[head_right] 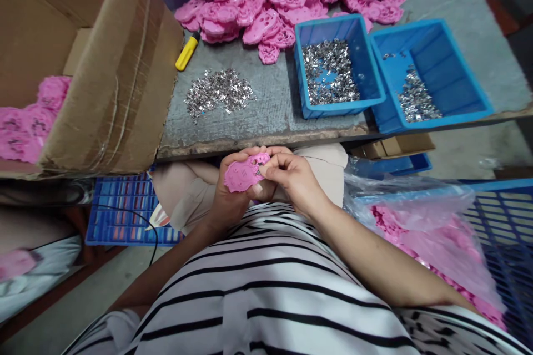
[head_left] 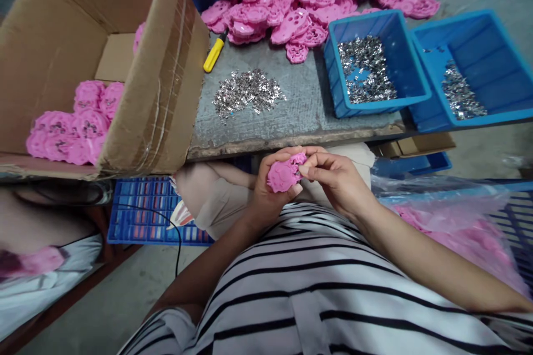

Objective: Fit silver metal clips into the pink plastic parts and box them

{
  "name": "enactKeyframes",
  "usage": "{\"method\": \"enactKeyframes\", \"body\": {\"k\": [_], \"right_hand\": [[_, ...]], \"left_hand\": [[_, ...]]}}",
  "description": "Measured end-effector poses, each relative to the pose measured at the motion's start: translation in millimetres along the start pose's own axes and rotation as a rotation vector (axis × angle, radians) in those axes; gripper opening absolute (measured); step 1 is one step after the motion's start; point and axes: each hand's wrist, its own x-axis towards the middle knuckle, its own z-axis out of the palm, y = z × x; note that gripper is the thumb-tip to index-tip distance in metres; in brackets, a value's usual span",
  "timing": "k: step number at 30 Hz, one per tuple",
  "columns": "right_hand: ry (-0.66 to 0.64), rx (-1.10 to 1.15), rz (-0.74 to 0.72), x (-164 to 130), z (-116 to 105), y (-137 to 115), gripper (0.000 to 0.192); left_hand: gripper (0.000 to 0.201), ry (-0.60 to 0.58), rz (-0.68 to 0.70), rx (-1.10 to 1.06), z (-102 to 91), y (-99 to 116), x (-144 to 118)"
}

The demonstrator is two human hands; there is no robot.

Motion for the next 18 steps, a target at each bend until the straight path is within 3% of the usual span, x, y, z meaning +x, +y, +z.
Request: {"method": "enactKeyframes", "body": {"k": [10,18], "right_hand": [[-0.02,-0.052,-0.044,-1,-1,4,0.018],[-0.022,-0.178,-0.262,-3,-4,15,0.029]], "left_hand": [[0.045,-0.027,0.059,0.114,-3.5,0,-2],[0.047,-0.01,0.073,0.128,-1.9,-2,-4]]}}
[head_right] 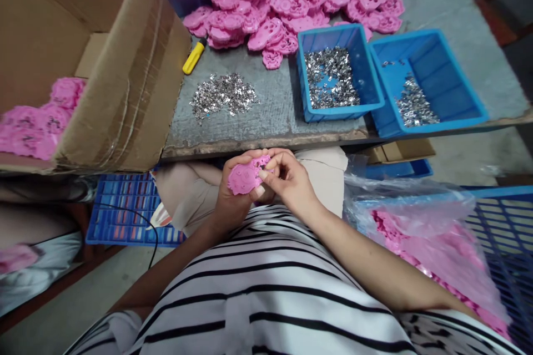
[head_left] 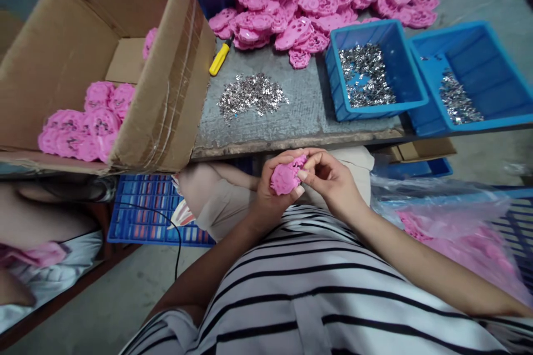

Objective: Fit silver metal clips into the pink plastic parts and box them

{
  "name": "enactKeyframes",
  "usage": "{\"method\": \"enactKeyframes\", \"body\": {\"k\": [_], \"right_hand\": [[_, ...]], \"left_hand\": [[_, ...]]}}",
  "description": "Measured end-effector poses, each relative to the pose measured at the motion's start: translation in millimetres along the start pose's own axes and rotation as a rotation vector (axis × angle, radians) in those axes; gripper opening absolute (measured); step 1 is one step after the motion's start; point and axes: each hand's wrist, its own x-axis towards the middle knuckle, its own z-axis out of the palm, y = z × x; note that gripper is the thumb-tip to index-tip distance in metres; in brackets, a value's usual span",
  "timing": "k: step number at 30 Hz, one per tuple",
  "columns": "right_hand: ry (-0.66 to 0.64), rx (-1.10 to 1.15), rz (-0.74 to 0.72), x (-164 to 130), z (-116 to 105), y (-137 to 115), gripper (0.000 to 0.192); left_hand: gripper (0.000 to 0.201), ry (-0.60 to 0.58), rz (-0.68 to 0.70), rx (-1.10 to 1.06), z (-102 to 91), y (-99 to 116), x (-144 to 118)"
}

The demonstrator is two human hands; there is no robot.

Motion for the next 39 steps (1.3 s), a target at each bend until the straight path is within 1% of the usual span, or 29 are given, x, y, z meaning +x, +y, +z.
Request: {"method": "enactKeyframes", "body": {"k": [3,5,9,12,14,15,17,18,19,20,21,22,23,25,26,27,29,32,36,39], "right_hand": [[-0.008,0.015,-0.016,0,-2,-2,0.03],[-0.012,0.043,-0.01,1,-6,-5,0.028],[0.083,0.053,0.029,3,-18,-13,0.024],[0.143,-0.008,0.004,5,-32,-21,0.021],[0.176,-0.057,-0.079,12,-46,-32,0.017],[0.213,-0.087,-0.153,19,-54,-40,0.014],[0.344,-0.173,-0.341,39,-72,-61,0.009],[0.438,-0.232,-0.438,51,-81,-73,0.008],[0.525,-0.315,-0.491,65,-89,-84,0.006],[0.571,-0.429,-0.485,79,-95,-94,0.007],[0.528,-0.586,-0.431,93,-100,-103,0.006],[0.422,-0.783,-0.376,106,-103,-108,0.01],[0.292,-1.003,-0.303,117,-103,-111,0.013],[0.028,-1.397,-0.155,135,-100,-110,0.019],[-0.062,-1.528,-0.091,142,-97,-106,0.019],[-0.114,-1.605,-0.049,147,-93,-101,0.017],[-0.138,-1.654,0.003,153,-89,-92,0.01],[-0.113,-1.634,0.043,157,-91,-83,0.004],[-0.089,-1.632,0.005,160,-99,-84,0.005],[-0.02,-1.638,-0.017,159,-103,-88,0.007]], "left_hand": [[0.052,0.044,-0.074,-0.04,4.6,3,0],[0.057,0.086,-0.181,-0.128,8.6,8,0],[0.066,0.142,-0.423,-0.313,14.8,17,3],[0.062,0.162,-0.531,-0.365,15.6,19,3],[0.058,0.18,-0.606,-0.393,15.1,17,0],[0.056,0.182,-0.656,-0.411,15.0,15,-3],[0.05,0.145,-0.775,-0.443,16.0,11,-8],[0.048,0.107,-0.826,-0.444,17.1,9,-10],[0.048,0.061,-0.86,-0.43,18.5,8,-12],[0.049,0.015,-0.876,-0.407,20.3,9,-13],[0.052,-0.021,-0.873,-0.379,22.2,10,-14],[0.054,-0.044,-0.861,-0.35,24.0,12,-14],[0.055,-0.056,-0.845,-0.325,25.5,14,-14],[0.054,-0.061,-0.833,-0.288,27.1,19,-14],[0.054,-0.063,-0.836,-0.28,27.1,21,-15],[0.055,-0.067,-0.84,-0.274,26.4,22,-15],[0.059,-0.074,-0.846,-0.267,23.7,23,-17],[0.06,-0.086,-0.836,-0.264,18.9,20,-19],[0.053,-0.136,-0.81,-0.272,16.7,12,-20],[0.054,-0.166,-0.817,-0.257,18.1,10,-19]]}}
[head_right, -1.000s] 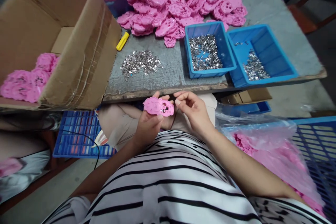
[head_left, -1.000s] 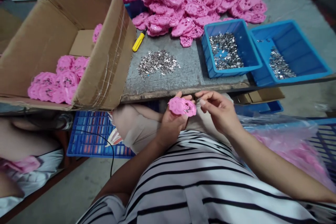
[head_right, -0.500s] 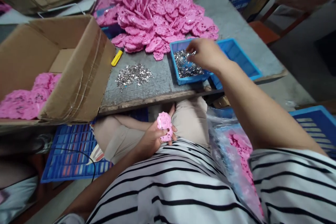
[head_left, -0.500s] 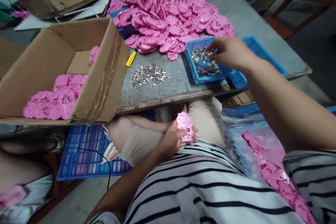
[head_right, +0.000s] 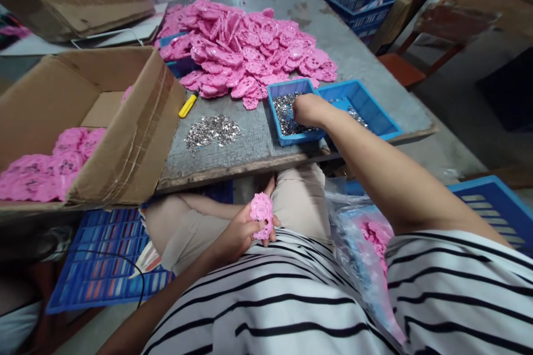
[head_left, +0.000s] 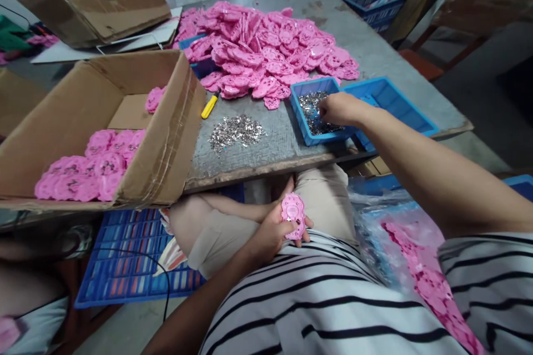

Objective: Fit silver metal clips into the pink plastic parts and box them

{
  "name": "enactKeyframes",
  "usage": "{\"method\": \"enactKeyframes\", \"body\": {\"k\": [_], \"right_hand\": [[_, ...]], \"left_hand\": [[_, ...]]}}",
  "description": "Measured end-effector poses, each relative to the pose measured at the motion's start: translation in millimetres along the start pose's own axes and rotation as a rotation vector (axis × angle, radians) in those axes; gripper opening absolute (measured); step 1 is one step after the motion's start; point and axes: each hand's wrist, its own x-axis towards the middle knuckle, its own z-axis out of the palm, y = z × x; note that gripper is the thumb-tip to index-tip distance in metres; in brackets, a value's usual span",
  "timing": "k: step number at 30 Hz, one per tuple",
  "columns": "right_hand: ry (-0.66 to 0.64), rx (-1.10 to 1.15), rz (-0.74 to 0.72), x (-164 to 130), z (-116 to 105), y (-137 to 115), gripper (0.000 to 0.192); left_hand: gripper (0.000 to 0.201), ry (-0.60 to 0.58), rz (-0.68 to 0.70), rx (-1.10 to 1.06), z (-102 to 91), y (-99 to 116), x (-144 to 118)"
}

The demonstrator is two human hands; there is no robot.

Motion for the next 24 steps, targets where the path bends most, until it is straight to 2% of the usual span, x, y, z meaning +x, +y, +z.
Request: {"method": "enactKeyframes", "body": {"k": [4,8,13,20,22,24], "right_hand": [[-0.006,0.035,0.037,-2,-2,3,0.007],[0.023,0.078,0.011,1,0,6,0.006],[0.069,0.082,0.007,4,2,5,0.012],[0.0,0.12,0.014,-2,-1,0,0.011],[0.021,0.139,-0.011,-5,-6,1,0.011],[0.105,0.183,-0.006,-13,-13,0,0.012]], "left_hand": [[0.057,0.009,-0.02,0.017,1.4,1,0],[0.06,0.025,-0.009,0.007,0.4,2,-2],[0.044,0.054,-0.011,-0.01,-3.1,1,-3],[0.036,0.052,-0.008,-0.004,-5.0,-4,-2],[0.036,0.069,-0.019,0.005,-3.9,-2,-3],[0.037,0.096,-0.002,-0.011,-2.4,3,-3]]}}
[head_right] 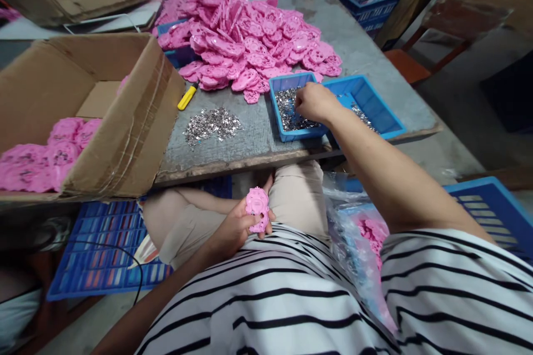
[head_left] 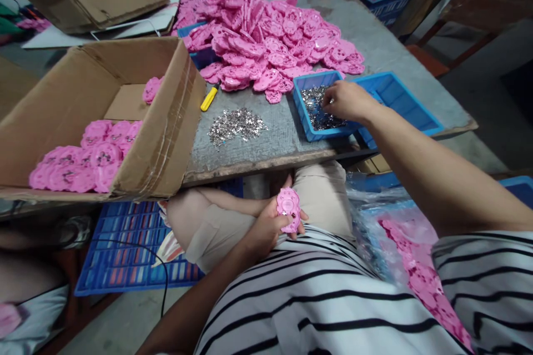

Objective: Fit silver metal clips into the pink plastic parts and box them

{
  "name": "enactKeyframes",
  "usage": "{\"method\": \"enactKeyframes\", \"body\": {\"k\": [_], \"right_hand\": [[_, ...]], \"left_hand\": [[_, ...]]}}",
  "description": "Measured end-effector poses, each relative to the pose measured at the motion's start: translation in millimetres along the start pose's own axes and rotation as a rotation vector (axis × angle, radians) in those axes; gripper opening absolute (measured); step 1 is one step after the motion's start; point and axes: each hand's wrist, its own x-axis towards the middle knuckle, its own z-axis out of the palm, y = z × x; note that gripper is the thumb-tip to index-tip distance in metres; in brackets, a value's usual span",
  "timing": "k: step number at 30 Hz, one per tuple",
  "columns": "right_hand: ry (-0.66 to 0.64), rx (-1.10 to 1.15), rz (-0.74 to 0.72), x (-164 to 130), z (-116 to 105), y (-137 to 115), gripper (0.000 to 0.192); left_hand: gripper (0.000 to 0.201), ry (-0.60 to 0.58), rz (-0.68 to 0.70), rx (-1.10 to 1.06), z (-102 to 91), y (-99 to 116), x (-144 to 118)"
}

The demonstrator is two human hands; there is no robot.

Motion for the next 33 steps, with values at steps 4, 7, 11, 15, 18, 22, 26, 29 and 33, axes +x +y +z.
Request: {"method": "enactKeyframes", "body": {"k": [4,7,11,15,18,22,26,29,33], "right_hand": [[0.221,0.389,-0.096,-45,-2,-30,0.008],[0.132,0.559,-0.336,-91,19,-63,0.008],[0.154,0.575,-0.488,-126,56,-87,0.016],[0.273,0.451,-0.634,-129,74,-86,0.016],[0.373,0.338,-0.751,-127,75,-82,0.017],[0.384,0.256,-0.867,-127,74,-81,0.018],[0.205,0.524,-0.767,-129,77,-82,0.017],[0.056,0.888,-0.413,-130,77,-82,0.01],[-0.148,1.191,-0.098,-127,72,-83,0.016]], "left_hand": [[0.034,0.099,0.159,-0.089,5.0,25,1],[0.037,0.261,0.342,-0.066,9.4,47,4],[0.041,0.411,0.458,-0.007,12.6,57,6],[0.042,0.43,0.444,0.005,12.6,51,9],[0.04,0.428,0.427,0.002,12.7,49,11],[0.04,0.479,0.419,-0.049,12.8,50,14],[0.039,0.522,0.403,-0.02,11.3,51,13],[0.036,0.575,0.44,0.086,10.0,51,12],[0.031,0.612,0.519,0.228,10.2,51,13]]}}
